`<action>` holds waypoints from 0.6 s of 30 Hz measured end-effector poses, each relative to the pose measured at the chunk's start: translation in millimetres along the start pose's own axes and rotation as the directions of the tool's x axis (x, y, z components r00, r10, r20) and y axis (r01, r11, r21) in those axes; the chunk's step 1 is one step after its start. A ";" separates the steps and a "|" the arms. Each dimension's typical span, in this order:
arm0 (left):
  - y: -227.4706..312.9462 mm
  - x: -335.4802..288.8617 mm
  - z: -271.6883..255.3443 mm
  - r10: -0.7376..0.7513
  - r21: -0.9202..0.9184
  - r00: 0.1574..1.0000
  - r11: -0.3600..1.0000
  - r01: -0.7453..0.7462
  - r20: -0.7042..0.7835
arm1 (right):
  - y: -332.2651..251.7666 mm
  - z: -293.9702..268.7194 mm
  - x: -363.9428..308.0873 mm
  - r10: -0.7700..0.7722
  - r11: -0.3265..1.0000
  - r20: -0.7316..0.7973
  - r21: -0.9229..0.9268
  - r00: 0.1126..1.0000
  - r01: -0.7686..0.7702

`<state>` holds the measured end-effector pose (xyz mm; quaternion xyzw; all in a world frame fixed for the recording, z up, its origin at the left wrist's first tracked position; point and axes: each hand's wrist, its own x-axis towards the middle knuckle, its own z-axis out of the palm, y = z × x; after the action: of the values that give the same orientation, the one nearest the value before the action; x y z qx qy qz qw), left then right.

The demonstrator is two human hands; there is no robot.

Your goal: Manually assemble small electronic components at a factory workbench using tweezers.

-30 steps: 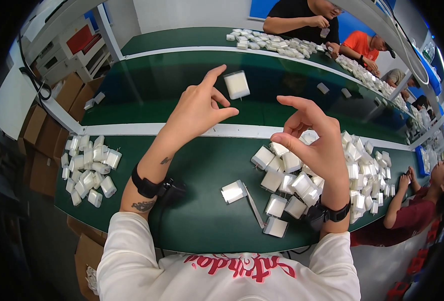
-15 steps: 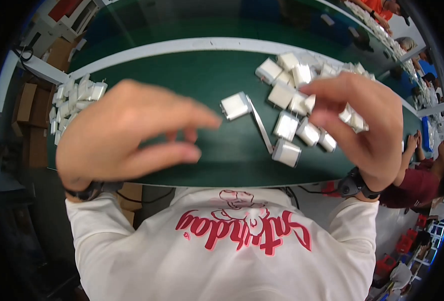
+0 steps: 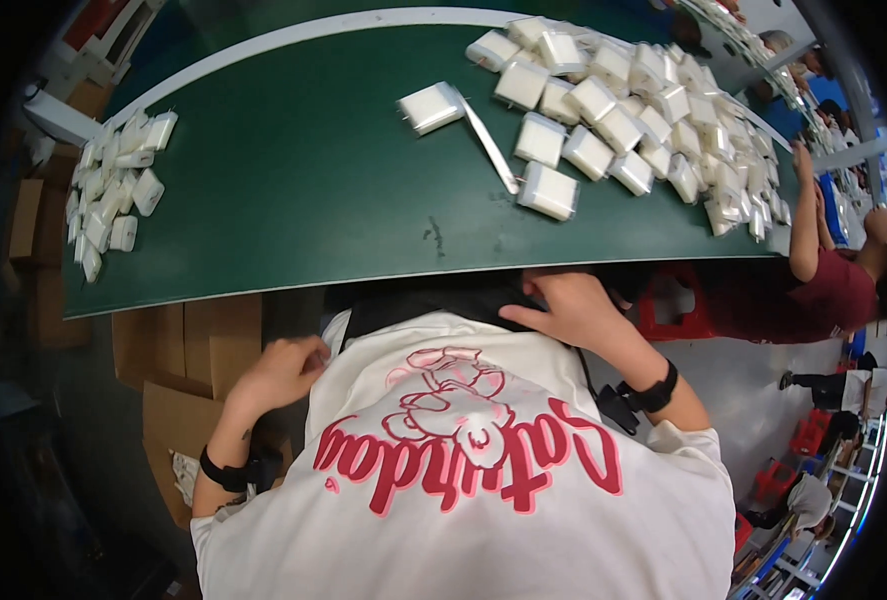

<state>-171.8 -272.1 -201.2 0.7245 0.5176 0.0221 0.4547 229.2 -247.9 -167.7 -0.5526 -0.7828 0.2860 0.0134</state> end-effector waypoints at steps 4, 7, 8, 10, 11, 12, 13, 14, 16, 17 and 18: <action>4.0 22.6 33.3 0.155 0.116 0.979 0.983 -0.140 -0.132 | 10.2 16.2 -6.0 0.028 0.999 0.101 -0.029 0.994 -0.025; 17.2 16.1 40.0 0.132 -0.024 0.926 0.988 -0.150 -0.354 | 3.8 21.4 -1.5 0.022 1.000 0.146 -0.015 0.989 -0.020; 14.3 16.4 45.7 0.117 -0.017 0.930 0.991 -0.131 -0.348 | 0.6 25.7 -0.9 0.016 1.000 0.144 -0.001 0.989 -0.016; -33.1 26.1 50.2 0.053 0.201 0.982 0.980 -0.016 -0.183 | -0.2 34.2 -4.9 0.037 0.998 0.136 0.039 0.990 -0.043; -50.3 38.8 50.7 0.046 0.298 0.988 0.955 -0.001 -0.145 | -0.3 35.4 -7.5 0.032 0.998 0.133 0.057 0.991 -0.040; -30.8 47.0 43.7 -0.054 0.274 0.998 0.960 0.060 -0.030 | 5.2 38.0 -10.6 0.081 0.996 0.080 0.037 0.993 -0.084; -7.8 41.8 35.0 -0.159 0.268 0.983 0.954 0.130 0.090 | 9.9 43.0 -14.1 0.070 0.995 0.044 0.073 0.997 -0.073; 3.2 39.4 30.9 -0.113 0.302 0.989 0.950 0.079 0.097 | 10.9 48.2 -15.8 0.043 0.993 0.016 0.108 0.999 -0.045; -6.0 40.4 24.8 -0.058 0.323 0.994 0.946 0.026 0.091 | 5.1 51.7 -21.4 0.033 0.989 -0.023 0.145 0.999 -0.030; -23.5 43.9 25.3 -0.042 0.313 0.996 0.950 0.014 0.081 | 0.9 49.9 -24.6 0.058 0.988 -0.035 0.148 0.998 -0.052; -43.3 47.7 26.0 0.004 0.235 0.999 0.972 -0.015 0.047 | -0.5 49.4 -25.4 0.075 0.981 -0.010 0.178 0.997 -0.072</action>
<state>-168.2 -249.8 -266.9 0.7760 0.5023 -0.0539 0.3776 222.0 -291.6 -201.2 -0.5803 -0.7329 0.3502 0.0586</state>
